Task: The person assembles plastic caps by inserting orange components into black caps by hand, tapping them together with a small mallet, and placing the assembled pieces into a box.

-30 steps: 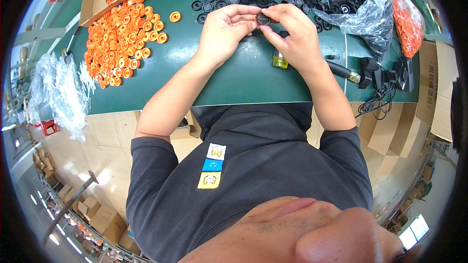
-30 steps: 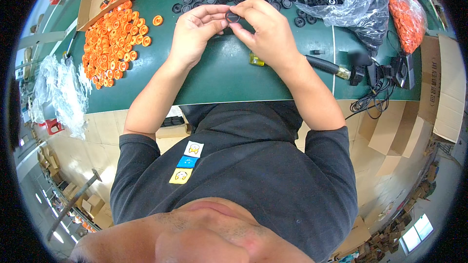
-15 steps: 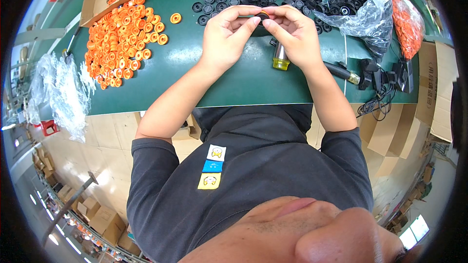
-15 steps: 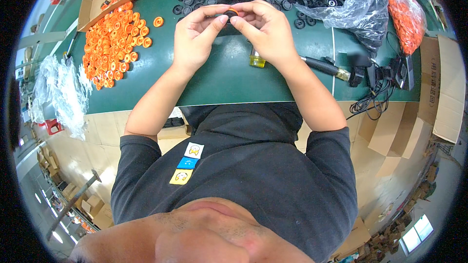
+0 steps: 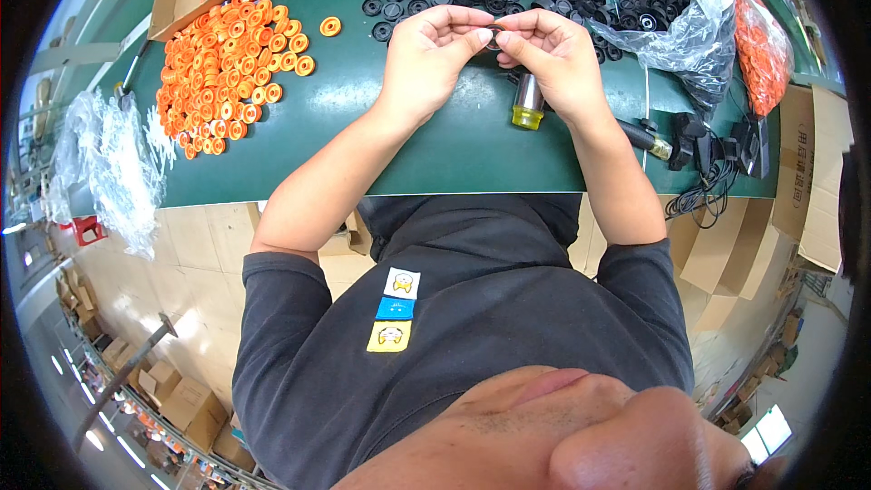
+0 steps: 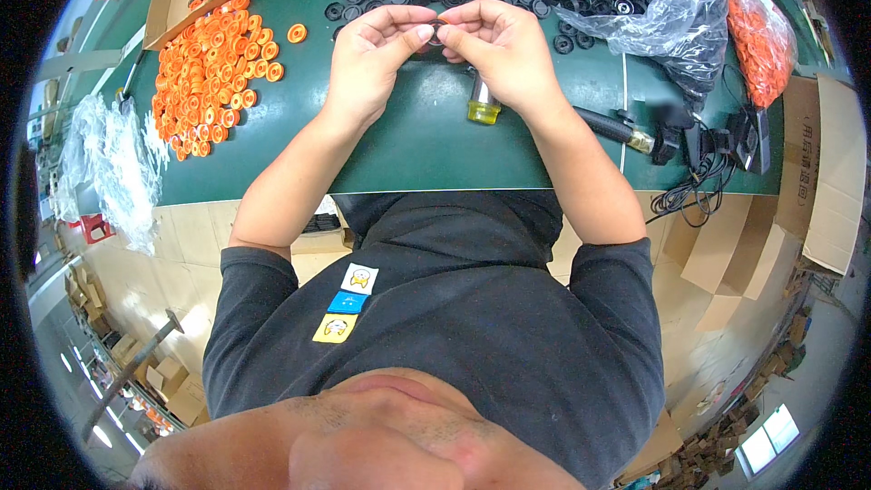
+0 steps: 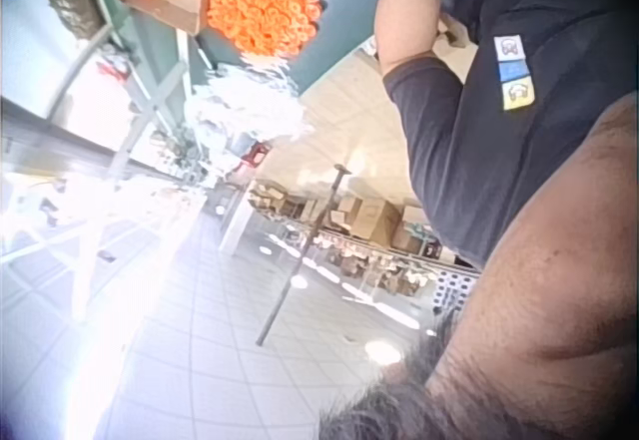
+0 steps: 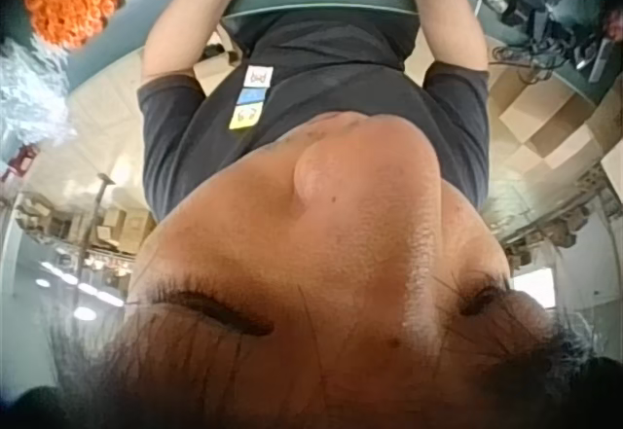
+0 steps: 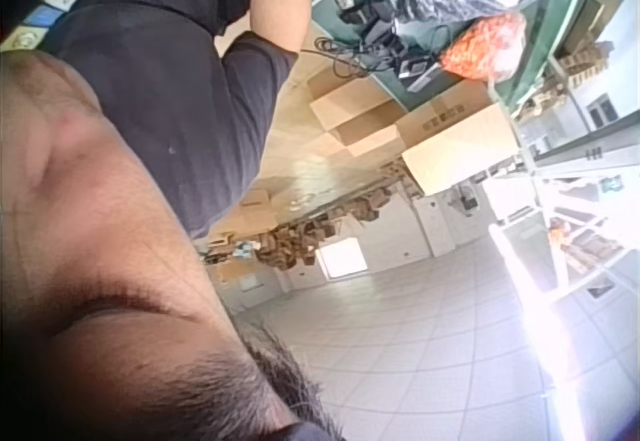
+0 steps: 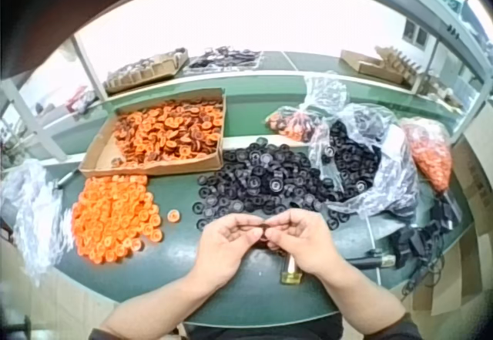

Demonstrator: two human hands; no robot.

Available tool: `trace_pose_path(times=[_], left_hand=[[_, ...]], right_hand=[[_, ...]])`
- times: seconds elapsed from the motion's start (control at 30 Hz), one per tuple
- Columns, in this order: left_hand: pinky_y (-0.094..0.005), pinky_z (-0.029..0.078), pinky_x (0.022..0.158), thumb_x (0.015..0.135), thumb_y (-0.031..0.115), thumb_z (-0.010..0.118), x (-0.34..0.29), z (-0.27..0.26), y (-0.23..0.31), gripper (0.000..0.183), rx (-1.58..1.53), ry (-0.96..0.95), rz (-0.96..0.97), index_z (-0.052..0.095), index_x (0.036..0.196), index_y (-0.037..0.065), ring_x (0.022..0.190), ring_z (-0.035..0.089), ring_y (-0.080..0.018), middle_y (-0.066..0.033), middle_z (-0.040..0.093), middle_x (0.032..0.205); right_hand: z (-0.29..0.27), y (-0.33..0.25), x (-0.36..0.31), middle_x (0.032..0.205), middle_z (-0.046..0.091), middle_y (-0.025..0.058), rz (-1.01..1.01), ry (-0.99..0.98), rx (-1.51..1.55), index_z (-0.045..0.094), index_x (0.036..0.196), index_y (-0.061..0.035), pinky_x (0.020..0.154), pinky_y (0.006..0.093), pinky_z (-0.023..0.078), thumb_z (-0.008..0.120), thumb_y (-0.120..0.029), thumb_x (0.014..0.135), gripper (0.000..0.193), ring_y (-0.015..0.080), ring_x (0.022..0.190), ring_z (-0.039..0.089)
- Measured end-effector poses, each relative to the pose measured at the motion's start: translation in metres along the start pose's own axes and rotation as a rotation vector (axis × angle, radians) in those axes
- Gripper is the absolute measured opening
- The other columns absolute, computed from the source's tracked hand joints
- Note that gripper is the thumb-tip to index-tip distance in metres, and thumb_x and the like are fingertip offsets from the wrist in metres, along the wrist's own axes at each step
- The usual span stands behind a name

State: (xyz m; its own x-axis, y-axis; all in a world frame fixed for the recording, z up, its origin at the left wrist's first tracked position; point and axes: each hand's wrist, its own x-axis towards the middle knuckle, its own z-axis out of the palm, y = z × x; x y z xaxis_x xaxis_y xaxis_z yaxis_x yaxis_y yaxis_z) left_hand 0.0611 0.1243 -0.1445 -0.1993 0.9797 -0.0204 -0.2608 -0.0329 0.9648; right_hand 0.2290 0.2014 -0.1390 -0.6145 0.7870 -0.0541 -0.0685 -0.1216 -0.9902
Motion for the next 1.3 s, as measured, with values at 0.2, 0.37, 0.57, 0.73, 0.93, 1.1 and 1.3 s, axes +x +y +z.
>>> trace_pose_path(times=[0.2,0.37,0.57,0.73,0.93,1.1,1.3], left_hand=[[-0.0261,0.054,0.083,0.092,0.005,0.069,0.0014,-0.0002,-0.0029,0.023,-0.029,-0.005,-0.008,0.066,0.113,-0.004,0.089,0.066,-0.012,-0.0082,0.071,0.099],[-0.0268,0.054,0.083,0.092,0.005,0.07,0.0038,0.003,-0.0051,0.022,-0.039,0.013,-0.004,0.066,0.112,-0.004,0.088,0.067,-0.0127,-0.0083,0.071,0.098],[-0.0265,0.054,0.081,0.091,0.006,0.072,0.0022,0.0011,0.0004,0.022,-0.104,0.009,-0.056,0.067,0.111,-0.002,0.086,0.067,-0.0128,-0.0075,0.072,0.095],[-0.0258,0.053,0.079,0.092,0.009,0.072,0.0005,0.0029,-0.0015,0.022,-0.075,0.005,-0.011,0.067,0.11,-0.002,0.085,0.067,-0.0128,-0.007,0.072,0.095],[-0.0241,0.051,0.076,0.092,0.011,0.071,0.0022,0.0009,-0.0031,0.022,-0.094,0.016,-0.033,0.068,0.11,-0.001,0.085,0.067,-0.0121,-0.0069,0.072,0.095],[-0.0268,0.054,0.083,0.094,0.011,0.07,-0.0003,0.0023,-0.0023,0.022,-0.094,0.005,0.032,0.067,0.112,-0.002,0.09,0.068,-0.0134,-0.0081,0.072,0.101],[-0.0313,0.053,0.097,0.091,0.003,0.071,-0.0035,0.0049,0.0023,0.028,-0.215,-0.047,0.106,0.064,0.118,-0.005,0.103,0.068,-0.0177,-0.0136,0.071,0.112]], right_hand=[[-0.002,0.002,0.0012,0.093,0.072,0.0101,0.005,-0.001,0.028,0.067,0.11,0.0047,0.075,0.0273,0.059,0.07,-0.006,0.093,0.021,0.0138,0.08,0.07],[-0.0014,0.0005,0.0,0.092,0.072,0.0107,0.004,0.033,0.036,0.067,0.109,0.0043,0.074,0.0277,0.059,0.071,-0.006,0.092,0.021,0.0143,0.078,0.07],[-0.0011,0.0003,0.0001,0.091,0.072,0.0107,0.01,0.026,0.075,0.067,0.11,0.0047,0.072,0.0276,0.059,0.071,-0.008,0.093,0.022,0.0146,0.076,0.069],[0.0002,0.0012,-0.0028,0.092,0.072,0.0104,-0.037,0.011,0.057,0.066,0.11,0.0047,0.071,0.0275,0.059,0.071,-0.01,0.093,0.022,0.0148,0.075,0.07],[-0.001,0.0,-0.0004,0.095,0.073,0.0111,0.026,0.015,0.094,0.066,0.111,0.0049,0.073,0.0276,0.06,0.069,-0.008,0.094,0.022,0.0153,0.077,0.07],[-0.0003,-0.0021,-0.0016,0.099,0.072,0.0117,-0.003,0.0,0.166,0.065,0.117,0.0053,0.08,0.0293,0.06,0.069,-0.007,0.094,0.027,0.0162,0.085,0.07],[-0.0003,0.0005,-0.0017,0.107,0.071,0.0125,-0.126,-0.044,0.199,0.063,0.124,0.0058,0.09,0.0306,0.058,0.07,0.0,0.091,0.034,0.0166,0.095,0.069]])
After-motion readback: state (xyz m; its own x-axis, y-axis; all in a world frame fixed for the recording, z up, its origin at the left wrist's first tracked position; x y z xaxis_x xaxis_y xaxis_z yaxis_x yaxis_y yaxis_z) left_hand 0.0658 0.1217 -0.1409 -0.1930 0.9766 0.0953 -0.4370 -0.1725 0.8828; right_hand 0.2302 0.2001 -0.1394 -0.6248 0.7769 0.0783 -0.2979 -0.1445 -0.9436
